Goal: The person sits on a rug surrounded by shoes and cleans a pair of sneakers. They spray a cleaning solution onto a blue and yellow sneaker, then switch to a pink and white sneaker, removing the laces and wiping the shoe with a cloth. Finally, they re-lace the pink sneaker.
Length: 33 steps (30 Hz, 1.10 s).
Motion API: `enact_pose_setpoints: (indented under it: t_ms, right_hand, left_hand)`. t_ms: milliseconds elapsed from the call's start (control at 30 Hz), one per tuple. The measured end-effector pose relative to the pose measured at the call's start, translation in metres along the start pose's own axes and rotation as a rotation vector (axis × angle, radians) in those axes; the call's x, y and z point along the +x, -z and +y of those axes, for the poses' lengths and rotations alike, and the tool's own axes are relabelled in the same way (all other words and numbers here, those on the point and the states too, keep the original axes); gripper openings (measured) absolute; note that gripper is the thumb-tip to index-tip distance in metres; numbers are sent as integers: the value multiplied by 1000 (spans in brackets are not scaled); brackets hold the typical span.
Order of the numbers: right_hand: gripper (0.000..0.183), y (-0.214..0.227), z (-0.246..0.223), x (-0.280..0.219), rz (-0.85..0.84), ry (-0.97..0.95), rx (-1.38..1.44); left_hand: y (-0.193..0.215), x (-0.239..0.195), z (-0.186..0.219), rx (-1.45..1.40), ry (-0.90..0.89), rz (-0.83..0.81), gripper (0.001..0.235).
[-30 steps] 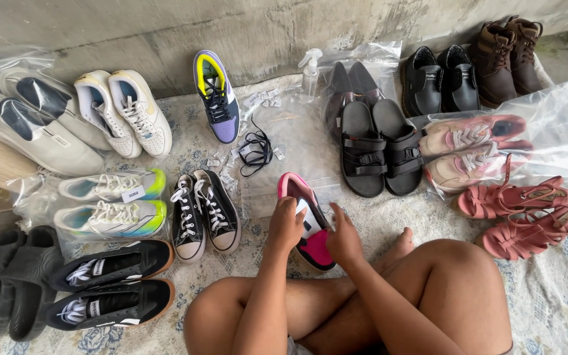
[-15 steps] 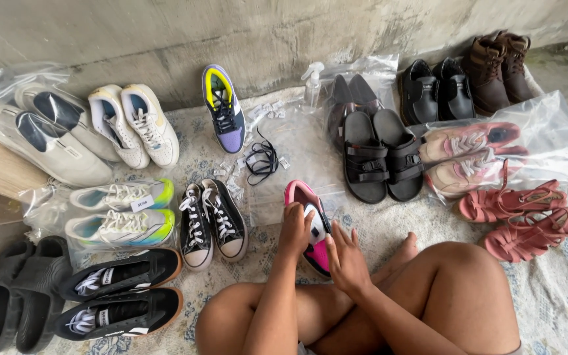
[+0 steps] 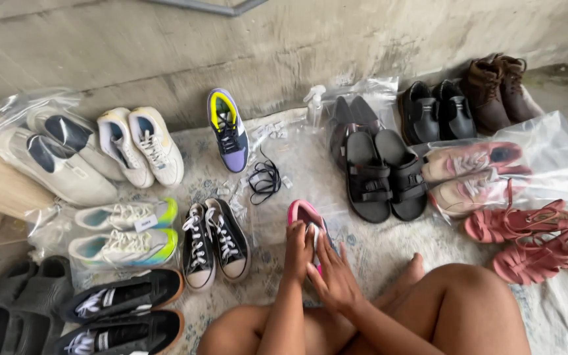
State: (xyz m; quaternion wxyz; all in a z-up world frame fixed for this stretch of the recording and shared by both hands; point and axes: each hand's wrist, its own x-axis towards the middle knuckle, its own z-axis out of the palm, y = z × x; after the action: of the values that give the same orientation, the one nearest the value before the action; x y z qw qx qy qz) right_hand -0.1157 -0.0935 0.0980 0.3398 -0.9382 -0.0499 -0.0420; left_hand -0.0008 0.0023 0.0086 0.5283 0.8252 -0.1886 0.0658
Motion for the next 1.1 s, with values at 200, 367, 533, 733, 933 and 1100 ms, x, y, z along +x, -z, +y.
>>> enact_pose_setpoints:
  t_ms: [200,367,533,733,933,1100]
  right_hand:
    - [77,1,-19,11,-395,-639,289]
    - [81,27,-40,-6,-332,-619,159]
    - [71,16,-19,20,-9,-55,154]
    - [87,9,17,3,-458,-375,-64]
    - [68,49,17,26,-67,-97,-42]
    - [107,50,19,61,-237,-32,8]
  left_hand:
    - [4,2,3,32,22,-32,31]
    - [12,4,25,33,121,-59,35]
    - [19,2,25,-136,176,-97,22]
    - [12,7,9,215,53,-99,33]
    - [24,6,51,356,161,-83,41]
    - [51,11,105,-82,313,-123,42]
